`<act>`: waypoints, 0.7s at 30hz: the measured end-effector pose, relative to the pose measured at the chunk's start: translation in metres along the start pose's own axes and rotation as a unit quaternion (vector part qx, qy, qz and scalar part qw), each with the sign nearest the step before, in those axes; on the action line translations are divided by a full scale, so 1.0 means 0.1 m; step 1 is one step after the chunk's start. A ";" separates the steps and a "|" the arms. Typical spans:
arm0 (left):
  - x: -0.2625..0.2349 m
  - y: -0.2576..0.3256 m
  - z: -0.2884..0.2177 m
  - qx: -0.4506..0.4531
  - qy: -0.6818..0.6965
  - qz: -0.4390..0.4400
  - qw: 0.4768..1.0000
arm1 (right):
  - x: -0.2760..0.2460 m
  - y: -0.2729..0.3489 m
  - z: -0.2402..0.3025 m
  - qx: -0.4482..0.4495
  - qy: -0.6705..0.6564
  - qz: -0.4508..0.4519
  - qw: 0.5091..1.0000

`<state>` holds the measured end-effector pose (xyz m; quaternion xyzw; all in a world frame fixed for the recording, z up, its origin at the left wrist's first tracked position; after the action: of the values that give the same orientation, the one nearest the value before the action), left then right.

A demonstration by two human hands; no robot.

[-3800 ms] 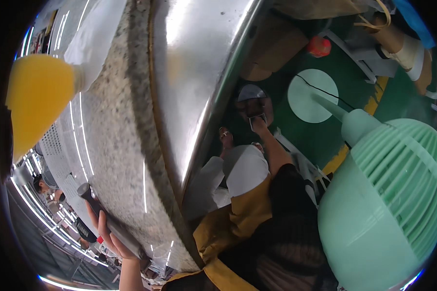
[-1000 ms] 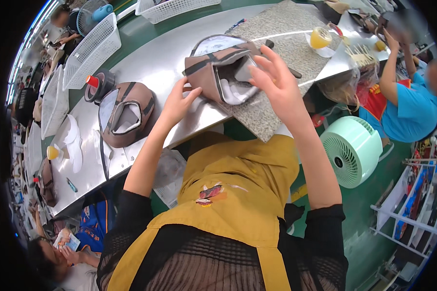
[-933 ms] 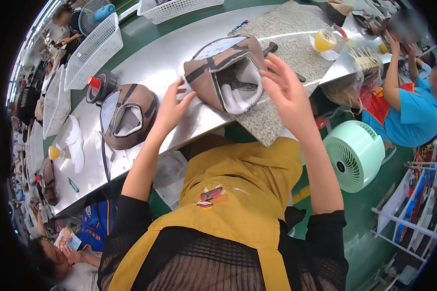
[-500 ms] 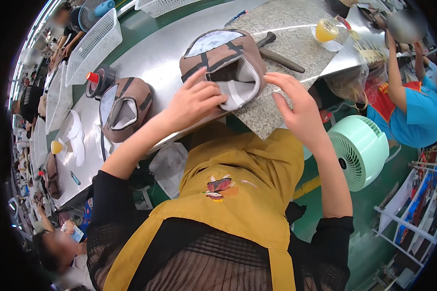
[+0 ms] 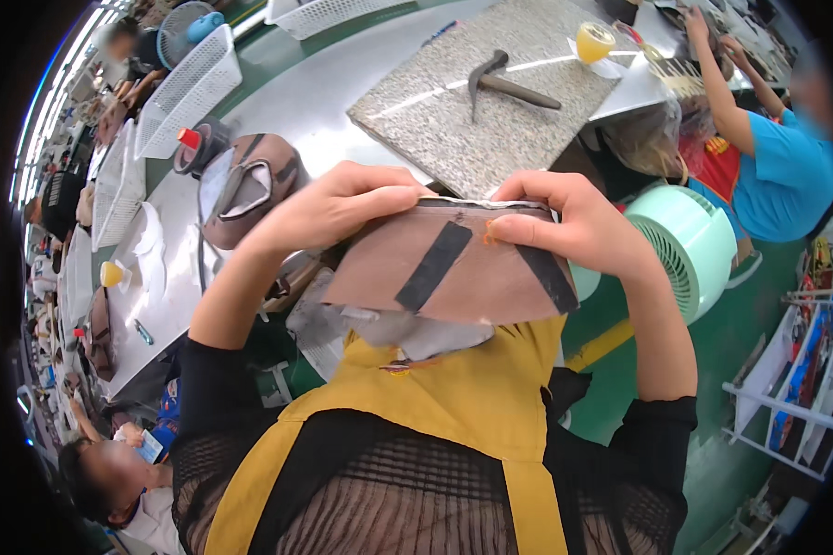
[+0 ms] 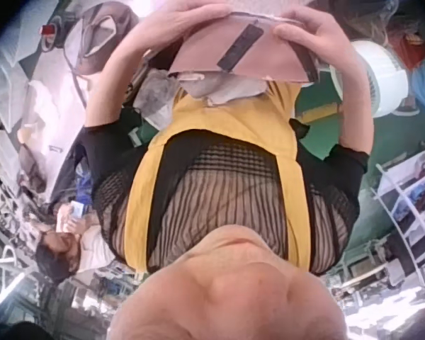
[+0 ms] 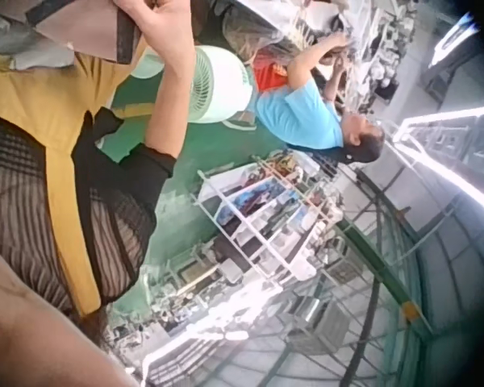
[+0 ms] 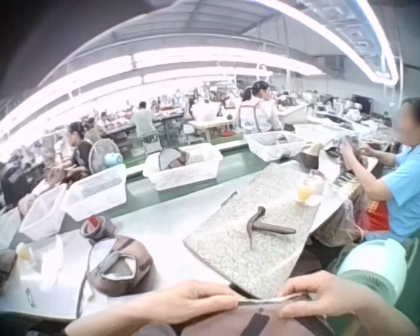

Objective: The person assembles a shoe by hand, using a hammer to secure parts of the shoe's sole and upper. They repeatedly tap the shoe's edge against a workbench, apply a substance from a small container, and adjust the shoe's position. The process involves handling the shoe, hammer, and container in a repetitive sequence.

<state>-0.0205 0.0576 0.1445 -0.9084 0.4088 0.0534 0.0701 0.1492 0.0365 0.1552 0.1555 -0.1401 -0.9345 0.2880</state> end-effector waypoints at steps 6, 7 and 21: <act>0.40 -0.54 0.94 0.078 -0.163 -0.034 0.983 | -0.31 -0.22 -1.20 0.156 0.014 -0.014 0.988; 0.41 -0.59 0.97 0.108 -0.215 -0.046 0.970 | -0.35 -0.25 -1.33 0.155 0.004 -0.035 0.987; 0.36 -0.15 0.86 0.231 -0.384 -0.016 0.894 | 0.01 -0.33 -1.05 0.010 0.195 -0.135 0.971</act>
<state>0.0113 0.0557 0.0555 -0.7818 0.3358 0.3009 0.4307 0.1710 0.0445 0.0480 0.3553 -0.0680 -0.9148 0.1798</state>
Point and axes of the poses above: each hand's wrist, its own y-axis away from the middle knuckle, its own x-axis out of the palm, z = x × y, the point moved 8 cm from there along -y, towards the middle knuckle, and after that the axes turned 14 degrees about x, right-handed, at the moved point
